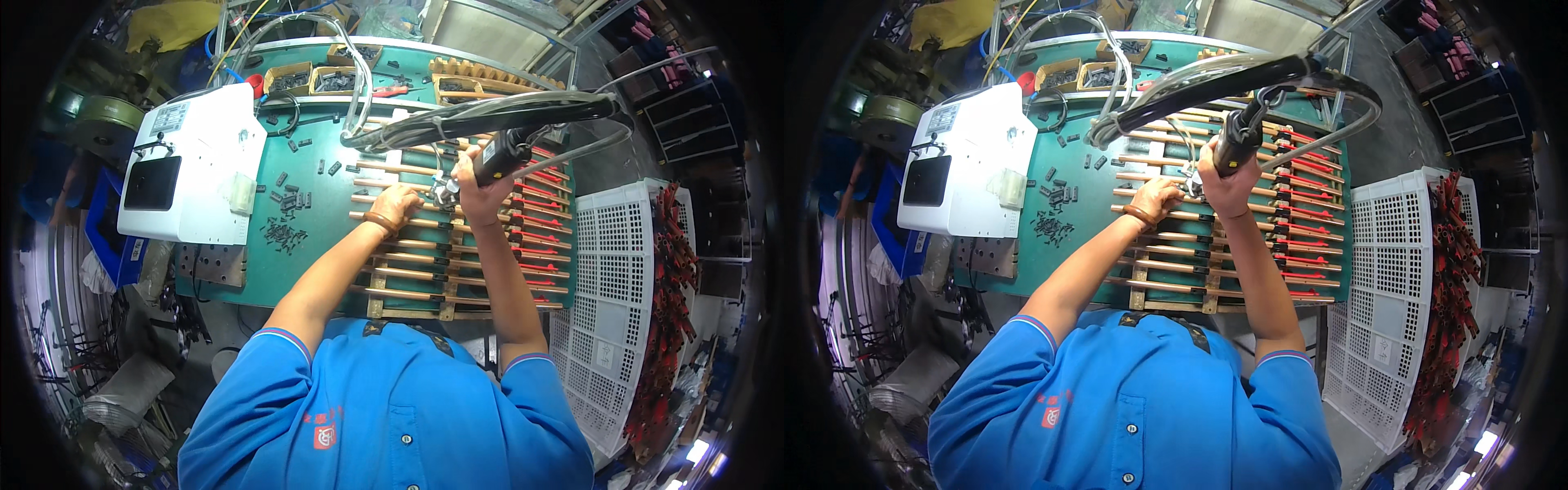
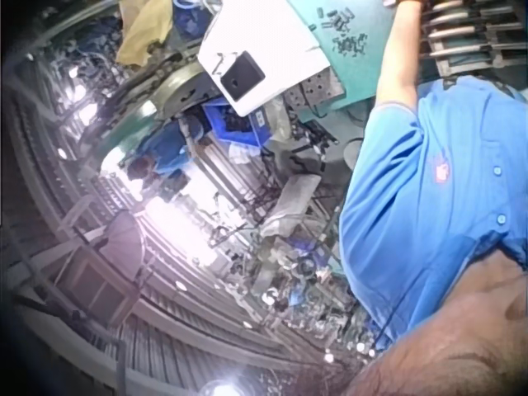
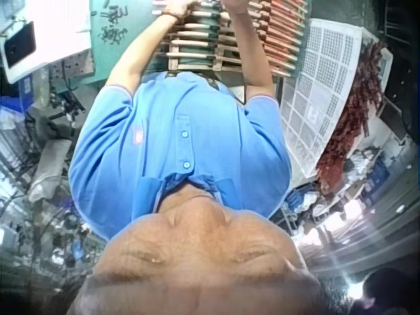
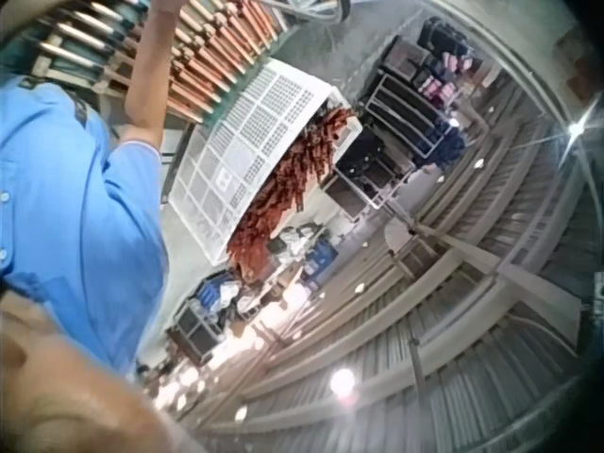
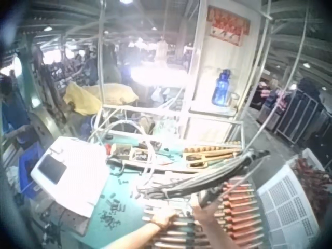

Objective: The person uses a handheld power tool to attach small black plastic caps to the ends of bamboo sticks arranged on a green workbench. After processing multiple sticks, the person gathers the completed bamboo handles and places them into a white plastic basket.

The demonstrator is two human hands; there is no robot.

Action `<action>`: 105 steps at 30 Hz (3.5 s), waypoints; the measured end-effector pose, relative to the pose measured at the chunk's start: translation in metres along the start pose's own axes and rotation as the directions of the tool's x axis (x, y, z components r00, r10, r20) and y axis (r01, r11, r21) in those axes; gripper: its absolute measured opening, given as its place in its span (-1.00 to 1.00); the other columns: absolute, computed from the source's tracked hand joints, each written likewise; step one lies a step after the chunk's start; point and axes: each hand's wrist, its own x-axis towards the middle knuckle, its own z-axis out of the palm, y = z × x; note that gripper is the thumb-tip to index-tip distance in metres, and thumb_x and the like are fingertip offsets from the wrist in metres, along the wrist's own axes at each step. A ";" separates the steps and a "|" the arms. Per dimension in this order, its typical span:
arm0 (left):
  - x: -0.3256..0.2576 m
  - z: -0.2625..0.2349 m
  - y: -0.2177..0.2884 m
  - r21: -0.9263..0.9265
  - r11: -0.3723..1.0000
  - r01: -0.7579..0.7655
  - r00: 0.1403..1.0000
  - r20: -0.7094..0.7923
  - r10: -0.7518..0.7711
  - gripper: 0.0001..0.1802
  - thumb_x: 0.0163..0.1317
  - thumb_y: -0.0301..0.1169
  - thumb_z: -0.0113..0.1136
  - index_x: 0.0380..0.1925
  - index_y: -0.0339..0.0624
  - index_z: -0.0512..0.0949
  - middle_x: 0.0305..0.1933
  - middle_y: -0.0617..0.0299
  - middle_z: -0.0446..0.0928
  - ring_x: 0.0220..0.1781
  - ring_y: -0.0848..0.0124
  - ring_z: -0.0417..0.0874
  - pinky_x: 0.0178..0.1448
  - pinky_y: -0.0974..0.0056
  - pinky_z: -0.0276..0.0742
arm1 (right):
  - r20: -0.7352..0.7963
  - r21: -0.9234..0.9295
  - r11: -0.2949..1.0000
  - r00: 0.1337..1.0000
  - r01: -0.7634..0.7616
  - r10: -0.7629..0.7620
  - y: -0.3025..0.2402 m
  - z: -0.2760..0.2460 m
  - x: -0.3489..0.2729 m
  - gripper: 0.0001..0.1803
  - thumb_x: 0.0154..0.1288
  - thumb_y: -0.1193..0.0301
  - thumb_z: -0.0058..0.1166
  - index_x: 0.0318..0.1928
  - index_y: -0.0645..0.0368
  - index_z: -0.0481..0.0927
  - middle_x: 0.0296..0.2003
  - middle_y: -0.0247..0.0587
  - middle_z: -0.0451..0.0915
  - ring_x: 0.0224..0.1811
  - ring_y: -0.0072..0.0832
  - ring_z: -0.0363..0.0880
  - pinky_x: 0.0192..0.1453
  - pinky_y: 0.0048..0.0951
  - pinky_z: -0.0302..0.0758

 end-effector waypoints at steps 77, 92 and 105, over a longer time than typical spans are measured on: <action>-0.010 -0.014 0.050 0.134 0.991 -0.022 0.988 -0.146 0.042 -0.87 0.05 -0.47 0.24 -0.34 -0.06 0.58 -0.23 0.30 0.55 -0.14 0.23 0.54 -0.10 0.16 0.45 | -0.101 -0.159 0.962 0.973 -0.224 0.209 -0.111 -0.048 0.043 -0.82 0.11 0.70 0.03 -0.24 0.29 0.51 -0.35 -0.23 0.57 -0.39 -0.56 0.61 -0.22 -0.55 0.57; -0.010 0.011 0.065 -0.243 0.955 0.168 0.986 0.035 -0.165 -0.68 -0.01 -0.55 0.30 -0.17 -0.13 0.59 -0.13 0.11 0.57 -0.11 0.09 0.60 -0.03 0.16 0.55 | -0.176 0.017 0.988 0.972 -0.153 0.154 -0.104 -0.017 0.022 -0.67 0.16 0.64 0.03 -0.03 0.33 0.41 -0.29 -0.15 0.58 -0.47 -0.58 0.53 -0.24 -0.49 0.50; -0.023 0.024 0.039 -0.073 0.996 0.050 0.999 0.014 -0.050 -0.78 0.01 -0.51 0.22 -0.28 -0.04 0.60 -0.21 0.14 0.59 -0.21 0.09 0.63 -0.18 0.09 0.58 | -0.307 0.131 0.972 0.924 -0.197 0.229 -0.079 -0.015 0.001 -0.71 0.14 0.68 0.10 -0.11 0.23 0.45 -0.41 -0.29 0.50 -0.49 -0.57 0.48 -0.35 -0.48 0.48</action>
